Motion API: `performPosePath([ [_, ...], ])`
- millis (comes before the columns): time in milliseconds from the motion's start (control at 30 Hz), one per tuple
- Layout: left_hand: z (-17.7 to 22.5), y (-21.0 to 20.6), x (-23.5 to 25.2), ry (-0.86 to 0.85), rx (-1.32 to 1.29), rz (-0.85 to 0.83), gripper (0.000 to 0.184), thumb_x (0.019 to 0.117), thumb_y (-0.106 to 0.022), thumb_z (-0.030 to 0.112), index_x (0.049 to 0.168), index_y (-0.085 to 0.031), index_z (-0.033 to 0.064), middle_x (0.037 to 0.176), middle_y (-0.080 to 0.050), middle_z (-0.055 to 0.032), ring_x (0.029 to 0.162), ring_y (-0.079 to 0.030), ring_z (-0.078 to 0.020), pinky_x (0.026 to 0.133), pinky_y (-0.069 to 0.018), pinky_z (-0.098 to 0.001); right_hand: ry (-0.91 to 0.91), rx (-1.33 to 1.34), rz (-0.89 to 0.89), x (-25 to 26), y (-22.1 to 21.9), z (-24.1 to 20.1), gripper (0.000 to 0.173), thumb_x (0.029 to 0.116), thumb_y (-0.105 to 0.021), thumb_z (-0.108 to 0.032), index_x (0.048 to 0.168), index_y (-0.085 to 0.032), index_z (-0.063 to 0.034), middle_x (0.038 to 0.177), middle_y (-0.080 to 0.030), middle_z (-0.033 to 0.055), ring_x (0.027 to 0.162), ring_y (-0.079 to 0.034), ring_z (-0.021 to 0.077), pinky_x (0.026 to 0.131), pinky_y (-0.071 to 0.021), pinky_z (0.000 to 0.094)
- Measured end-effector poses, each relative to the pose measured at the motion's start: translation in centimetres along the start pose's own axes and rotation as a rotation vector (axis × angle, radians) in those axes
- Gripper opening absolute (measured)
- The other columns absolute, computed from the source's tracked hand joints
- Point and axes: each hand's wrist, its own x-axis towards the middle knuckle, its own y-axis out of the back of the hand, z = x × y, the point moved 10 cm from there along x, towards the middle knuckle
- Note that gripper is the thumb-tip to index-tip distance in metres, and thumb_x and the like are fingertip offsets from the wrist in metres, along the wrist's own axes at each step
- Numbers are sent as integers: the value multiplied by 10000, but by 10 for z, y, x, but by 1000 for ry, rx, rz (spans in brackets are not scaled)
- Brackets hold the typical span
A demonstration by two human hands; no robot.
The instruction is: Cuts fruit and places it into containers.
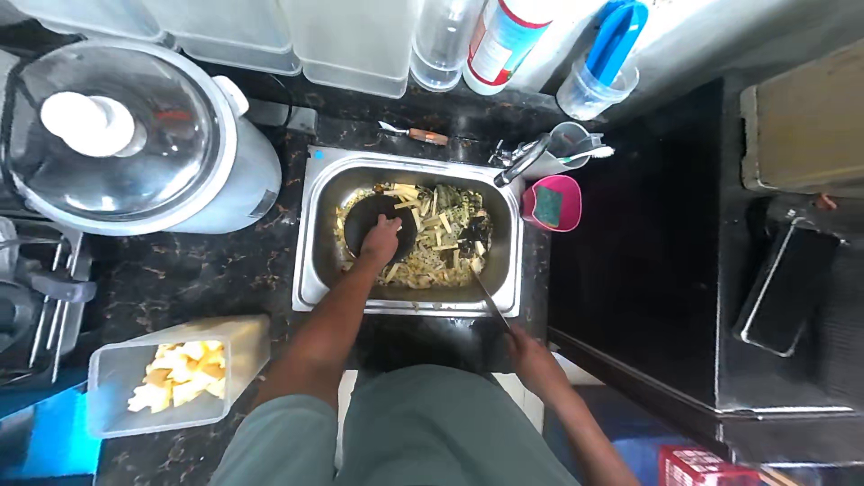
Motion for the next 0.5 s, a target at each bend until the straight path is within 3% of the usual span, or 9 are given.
performPosePath([
  [100, 4, 10, -21, 49, -227, 31, 439, 993, -601, 139, 1427, -551, 182, 1472, -475, -265, 1131, -656, -440, 873, -591, -585, 33, 34, 35, -14, 2, 3, 446, 1111, -390, -380, 1493, -514, -187, 1145, -713, 214, 1044, -701, 409, 922, -533, 636],
  [200, -14, 53, -78, 96, -524, 247, 415, 971, -652, 184, 1382, -592, 174, 1404, -551, -225, 1166, -645, -384, 919, -579, -571, 148, 70, 132, -20, 10, -9, 411, 1104, -451, -311, 1446, -557, -110, 1123, -700, 277, 1003, -694, 470, 877, -524, 692],
  [333, -42, 132, -218, 106, -507, 528, 391, 1001, -616, 149, 1391, -582, 134, 1380, -575, -167, 1170, -649, -304, 937, -588, -510, 249, 102, 190, -10, 17, -12, 410, 1101, -458, -308, 1438, -556, -95, 1072, -692, 309, 965, -679, 516, 830, -498, 743],
  [433, -106, 168, -343, 293, -339, 818, 353, 1033, -560, 199, 1358, -581, 62, 1353, -587, -183, 1211, -616, -304, 991, -550, -501, 337, 97, 192, 1, 21, -27, 372, 1105, -452, -312, 1385, -579, -103, 1000, -696, 287, 901, -686, 496, 788, -505, 731],
  [500, -147, 175, -412, 440, -243, 950, 385, 1013, -575, 196, 1358, -563, 27, 1337, -582, -226, 1211, -602, -345, 1003, -527, -527, 383, 86, 165, 4, 23, -43, 366, 1102, -453, -297, 1412, -568, -139, 1002, -708, 265, 901, -696, 481, 793, -518, 714],
])
